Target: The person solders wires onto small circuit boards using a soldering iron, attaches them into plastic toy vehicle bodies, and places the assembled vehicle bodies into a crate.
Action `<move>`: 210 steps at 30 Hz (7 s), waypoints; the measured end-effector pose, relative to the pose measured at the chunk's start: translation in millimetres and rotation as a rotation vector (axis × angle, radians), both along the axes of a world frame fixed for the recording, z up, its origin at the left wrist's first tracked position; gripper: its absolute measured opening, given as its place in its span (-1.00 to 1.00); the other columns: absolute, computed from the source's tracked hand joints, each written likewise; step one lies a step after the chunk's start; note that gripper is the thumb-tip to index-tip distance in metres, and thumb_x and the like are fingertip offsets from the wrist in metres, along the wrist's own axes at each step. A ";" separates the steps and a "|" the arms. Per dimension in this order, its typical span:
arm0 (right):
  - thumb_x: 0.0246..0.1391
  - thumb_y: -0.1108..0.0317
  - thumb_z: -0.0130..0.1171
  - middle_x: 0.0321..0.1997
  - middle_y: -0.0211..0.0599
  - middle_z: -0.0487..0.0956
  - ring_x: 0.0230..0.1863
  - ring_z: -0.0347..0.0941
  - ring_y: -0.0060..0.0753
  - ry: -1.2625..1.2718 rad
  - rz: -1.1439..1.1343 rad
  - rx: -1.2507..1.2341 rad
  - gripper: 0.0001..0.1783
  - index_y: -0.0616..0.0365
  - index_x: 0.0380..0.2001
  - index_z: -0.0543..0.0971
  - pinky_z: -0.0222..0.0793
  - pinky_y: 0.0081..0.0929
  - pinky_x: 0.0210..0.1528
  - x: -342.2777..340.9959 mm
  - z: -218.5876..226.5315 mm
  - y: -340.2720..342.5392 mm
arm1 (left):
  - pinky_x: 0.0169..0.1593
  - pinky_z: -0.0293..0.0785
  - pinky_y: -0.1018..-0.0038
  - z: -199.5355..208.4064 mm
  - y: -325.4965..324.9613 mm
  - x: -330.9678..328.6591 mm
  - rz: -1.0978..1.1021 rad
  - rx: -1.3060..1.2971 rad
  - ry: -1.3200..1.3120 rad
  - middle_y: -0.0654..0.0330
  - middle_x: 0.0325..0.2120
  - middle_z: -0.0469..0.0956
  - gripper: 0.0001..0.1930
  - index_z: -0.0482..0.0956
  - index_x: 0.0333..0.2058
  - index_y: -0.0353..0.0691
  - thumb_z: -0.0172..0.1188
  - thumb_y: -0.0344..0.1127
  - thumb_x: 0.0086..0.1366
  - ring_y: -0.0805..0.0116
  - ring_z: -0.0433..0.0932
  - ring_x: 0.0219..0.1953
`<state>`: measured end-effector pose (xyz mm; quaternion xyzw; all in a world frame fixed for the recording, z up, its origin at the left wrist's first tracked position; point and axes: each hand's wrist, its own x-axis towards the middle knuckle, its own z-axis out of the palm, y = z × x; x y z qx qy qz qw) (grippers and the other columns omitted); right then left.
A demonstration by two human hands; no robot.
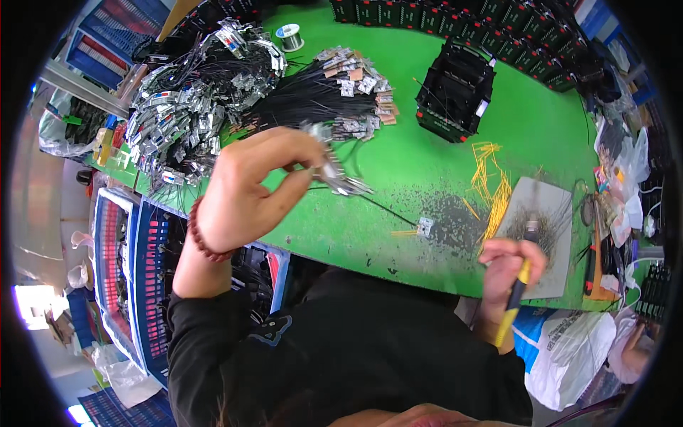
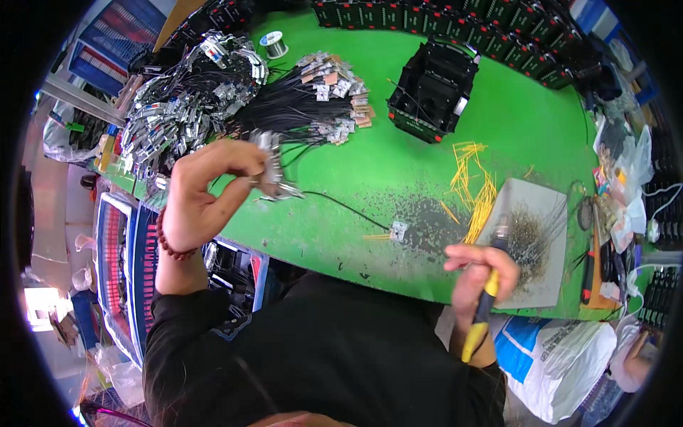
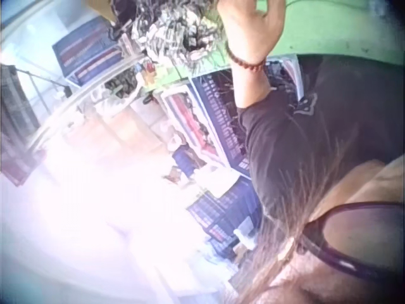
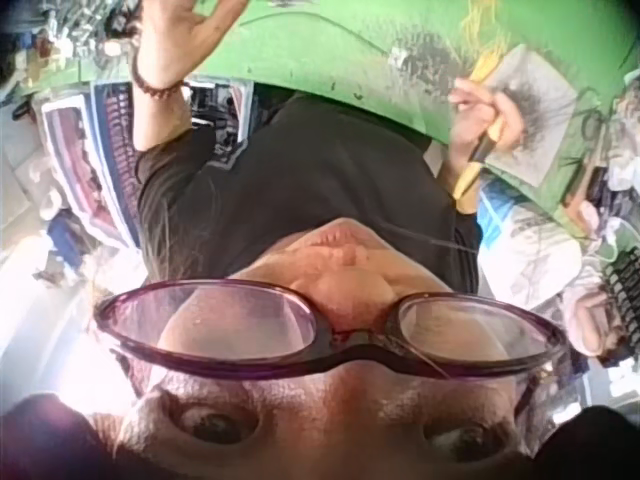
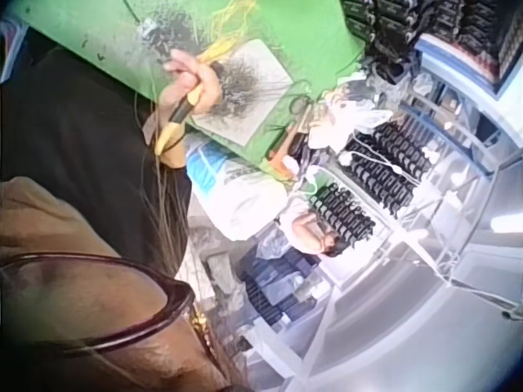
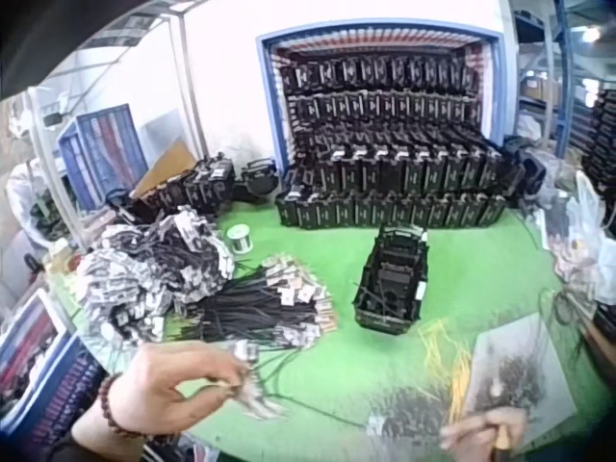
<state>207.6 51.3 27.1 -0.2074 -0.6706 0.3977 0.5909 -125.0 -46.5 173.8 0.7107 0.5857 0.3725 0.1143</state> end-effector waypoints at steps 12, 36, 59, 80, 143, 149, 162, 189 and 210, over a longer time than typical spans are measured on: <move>0.07 0.55 0.21 -0.24 -0.06 0.65 -0.21 0.62 -0.31 -0.179 0.018 0.381 -0.77 0.21 -0.19 0.45 0.52 -0.44 -0.14 -47.6 85.8 37.8 | -0.38 0.49 0.40 -18.3 46.5 52.6 0.042 0.323 0.280 0.07 -0.18 0.37 -0.77 0.56 -0.38 -0.28 0.17 -0.70 -0.04 0.32 0.54 -0.43; -0.15 0.43 0.16 -0.64 -0.59 0.44 -0.63 0.41 -0.47 -0.392 0.032 0.611 -0.65 -0.08 -0.19 0.51 0.22 -0.50 -0.64 -89.9 44.3 45.0 | -0.45 0.25 0.74 -67.2 86.8 40.1 0.020 -0.023 -0.949 0.38 -0.52 0.47 -0.81 0.46 -0.18 -0.30 0.08 -0.59 0.22 0.70 0.36 -0.53; 0.07 0.61 0.13 -0.45 -0.26 0.56 -0.47 0.56 -0.44 -0.369 0.230 -0.267 -0.77 0.18 -0.18 0.48 0.43 -0.55 -0.42 -57.4 -44.1 -11.4 | -0.06 0.40 0.23 -128.4 35.3 68.7 0.006 -0.043 0.181 0.05 -0.32 0.61 -0.82 0.57 -0.30 -0.26 0.22 -0.50 0.05 0.03 0.55 -0.23; 0.04 0.68 0.16 -0.28 -0.24 0.55 -0.27 0.54 -0.53 -0.232 0.170 -0.416 -0.59 0.20 -0.03 0.39 0.45 -0.60 -0.26 -23.9 -58.0 -9.2 | -0.33 0.50 0.35 -162.5 44.3 113.4 -0.225 -0.187 -0.236 0.06 -0.43 0.59 -0.92 0.58 -0.36 -0.26 0.22 -0.49 0.14 0.11 0.60 -0.38; 0.04 0.67 0.18 -0.27 -0.16 0.60 -0.24 0.63 -0.37 -0.180 0.046 -0.308 -0.68 0.28 -0.12 0.42 0.55 -0.56 -0.30 -23.7 -59.8 -28.5 | -0.53 0.37 0.47 -175.7 38.0 125.5 -0.039 -0.259 -0.319 0.18 -0.59 0.49 -0.91 0.55 -0.50 -0.26 0.30 -0.52 0.02 0.32 0.47 -0.59; 0.02 0.66 0.20 -0.30 -0.10 0.65 -0.26 0.64 -0.38 -0.141 0.049 -0.260 -0.69 0.29 -0.13 0.44 0.57 -0.54 -0.29 -25.8 -62.1 -31.7 | -0.53 0.37 0.51 -177.4 37.4 124.3 -0.022 -0.276 -0.435 0.20 -0.58 0.49 -0.92 0.56 -0.49 -0.27 0.30 -0.53 0.05 0.38 0.45 -0.59; 0.02 0.61 0.24 -0.35 -0.18 0.64 -0.33 0.58 -0.53 -0.176 0.032 -0.472 -0.62 0.25 -0.07 0.42 0.48 -0.62 -0.31 -28.2 -56.8 -21.6 | -0.43 0.43 0.44 -182.4 35.6 124.2 -0.037 -0.218 -0.304 0.18 -0.55 0.51 -0.90 0.53 -0.49 -0.24 0.29 -0.52 0.02 0.25 0.51 -0.50; -0.05 0.68 0.24 -0.36 -0.33 0.52 -0.39 0.50 -0.65 -0.200 0.143 -0.360 -0.58 0.21 -0.08 0.46 0.45 -0.69 -0.41 -28.9 -62.9 -24.4 | -0.46 0.44 0.41 -179.9 33.5 126.4 -0.104 -0.250 -0.306 0.16 -0.56 0.52 -0.93 0.56 -0.47 -0.23 0.28 -0.48 0.05 0.22 0.52 -0.53; -0.02 0.60 0.28 -0.39 -0.31 0.60 -0.35 0.55 -0.58 -0.221 0.125 -0.381 -0.57 0.20 -0.05 0.42 0.41 -0.69 -0.37 -27.8 -61.4 -20.5 | -0.50 0.45 0.44 -177.1 31.8 129.3 -0.071 -0.171 -0.259 0.19 -0.56 0.53 -0.90 0.55 -0.51 -0.22 0.30 -0.53 -0.01 0.24 0.53 -0.55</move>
